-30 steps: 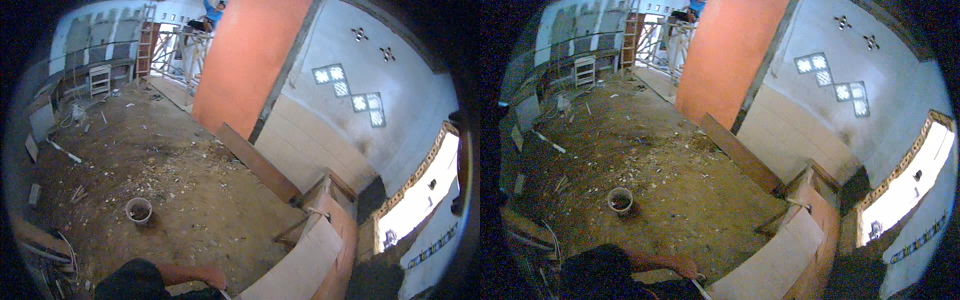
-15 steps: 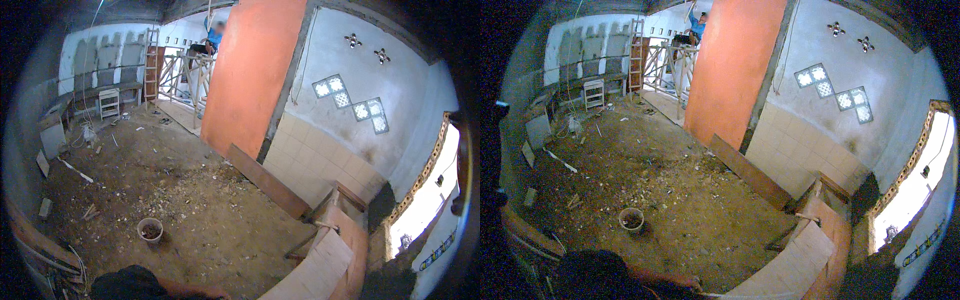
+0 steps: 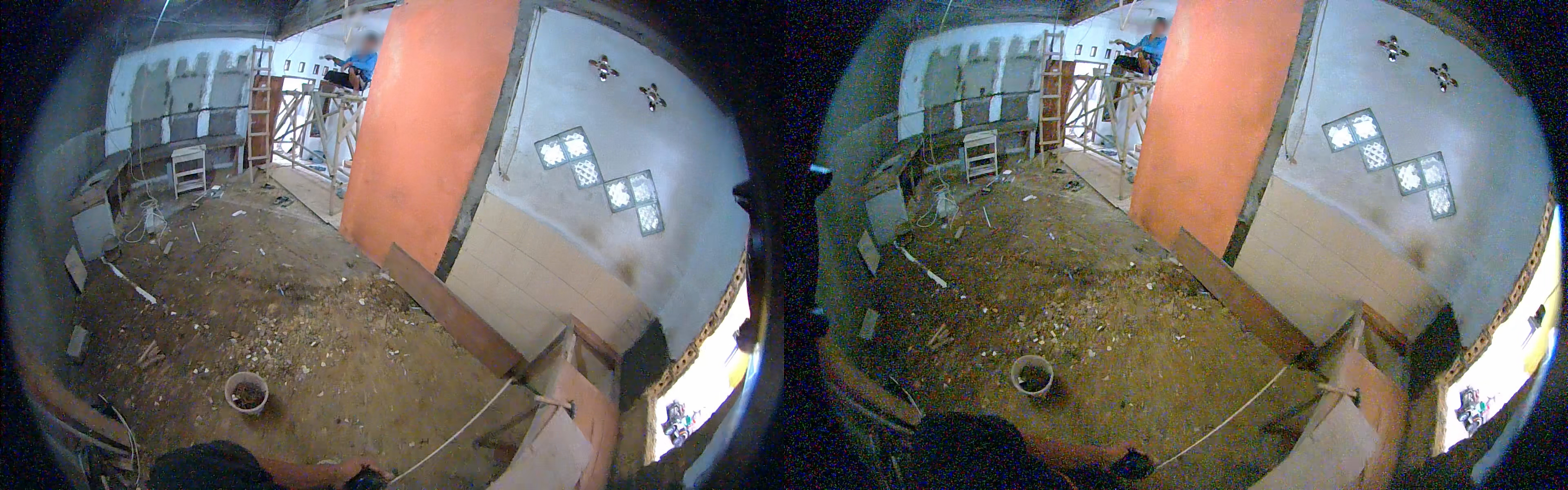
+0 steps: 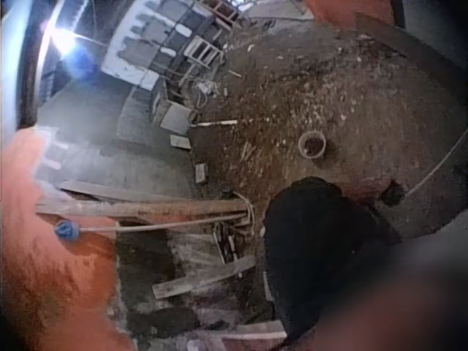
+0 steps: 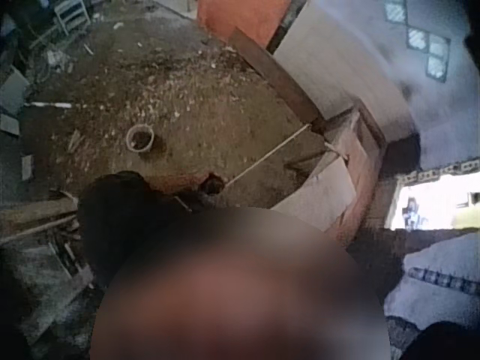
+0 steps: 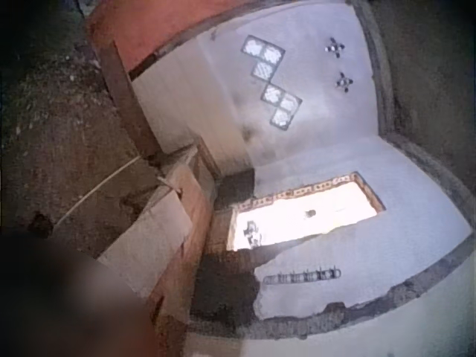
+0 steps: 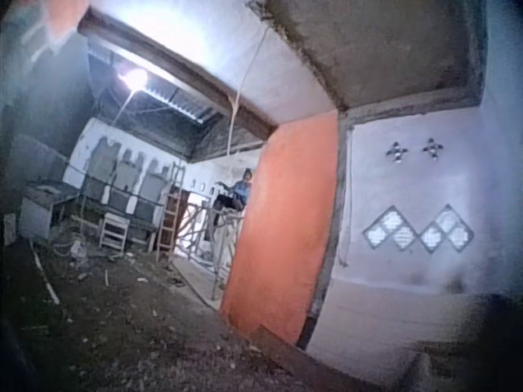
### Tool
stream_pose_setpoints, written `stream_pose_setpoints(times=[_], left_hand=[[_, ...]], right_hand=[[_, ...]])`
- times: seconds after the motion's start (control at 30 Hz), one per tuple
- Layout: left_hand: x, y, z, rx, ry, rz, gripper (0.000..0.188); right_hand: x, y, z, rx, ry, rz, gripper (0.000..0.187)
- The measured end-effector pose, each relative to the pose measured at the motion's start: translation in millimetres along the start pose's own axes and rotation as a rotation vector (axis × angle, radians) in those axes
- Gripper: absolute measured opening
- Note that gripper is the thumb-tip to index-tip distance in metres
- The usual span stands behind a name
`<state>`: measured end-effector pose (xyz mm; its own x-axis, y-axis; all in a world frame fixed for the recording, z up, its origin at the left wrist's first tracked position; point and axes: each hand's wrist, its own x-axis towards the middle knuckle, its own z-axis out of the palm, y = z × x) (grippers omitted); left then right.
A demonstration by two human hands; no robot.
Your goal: The person assembles a wooden cabinet by hammering nails into a frame, measuring and marking a plywood panel, and hammering nails into a wooden plank. They use a hammer, tape measure, and pencil to join components and prepare parts for attachment.
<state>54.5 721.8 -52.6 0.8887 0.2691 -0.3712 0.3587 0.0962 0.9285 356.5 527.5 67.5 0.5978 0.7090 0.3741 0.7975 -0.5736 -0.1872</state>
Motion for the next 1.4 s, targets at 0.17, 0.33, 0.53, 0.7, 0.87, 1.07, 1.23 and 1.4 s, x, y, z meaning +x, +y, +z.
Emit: stream_pose_setpoints(times=[0.17, 0.33, 0.53, 0.7, 0.87, 1.07, 1.23, 1.4], left_hand=[[27.8, 6.0, -76.1, -0.082, 0.037, 0.005, 0.038], [58.4, 17.7, -145.2, -0.119, 0.023, -0.018, 0.038], [114.8, 45.1, -194.7, -0.119, -0.036, -0.036, 0.037], [182.3, 71.2, -190.8, -0.151, -0.096, -0.017, 0.037], [241.8, 119.7, -165.6, -0.279, -0.14, -0.174, 0.037], [311.5, 181.4, -140.8, 0.011, -0.007, -0.12, 0.04], [390.0, 238.3, -108.1, 0.352, -0.128, -0.038, 0.038], [471.4, 292.8, -52.4, 0.598, -0.154, 0.11, 0.039]], right_hand=[[53.5, -14.4, 20.1, -0.138, 0.059, -0.003, 0.039], [93.9, -22.2, 34.3, -0.272, 0.105, 0.025, 0.041], [111.8, -5.6, 44.6, -0.418, 0.148, 0.097, 0.043], [83.1, 54.4, 46.9, -0.586, 0.181, 0.178, 0.044], [-57.8, 96.5, 40.2, -0.872, 0.09, 0.498, 0.046], [-161.1, 89.0, 80.2, -0.75, 0.168, 0.964, 0.048], [-147.4, 71.9, 70.7, -0.519, 0.155, 1.19, 0.049], [-142.9, 73.5, 63.9, -0.506, 0.113, 1.304, 0.034]])
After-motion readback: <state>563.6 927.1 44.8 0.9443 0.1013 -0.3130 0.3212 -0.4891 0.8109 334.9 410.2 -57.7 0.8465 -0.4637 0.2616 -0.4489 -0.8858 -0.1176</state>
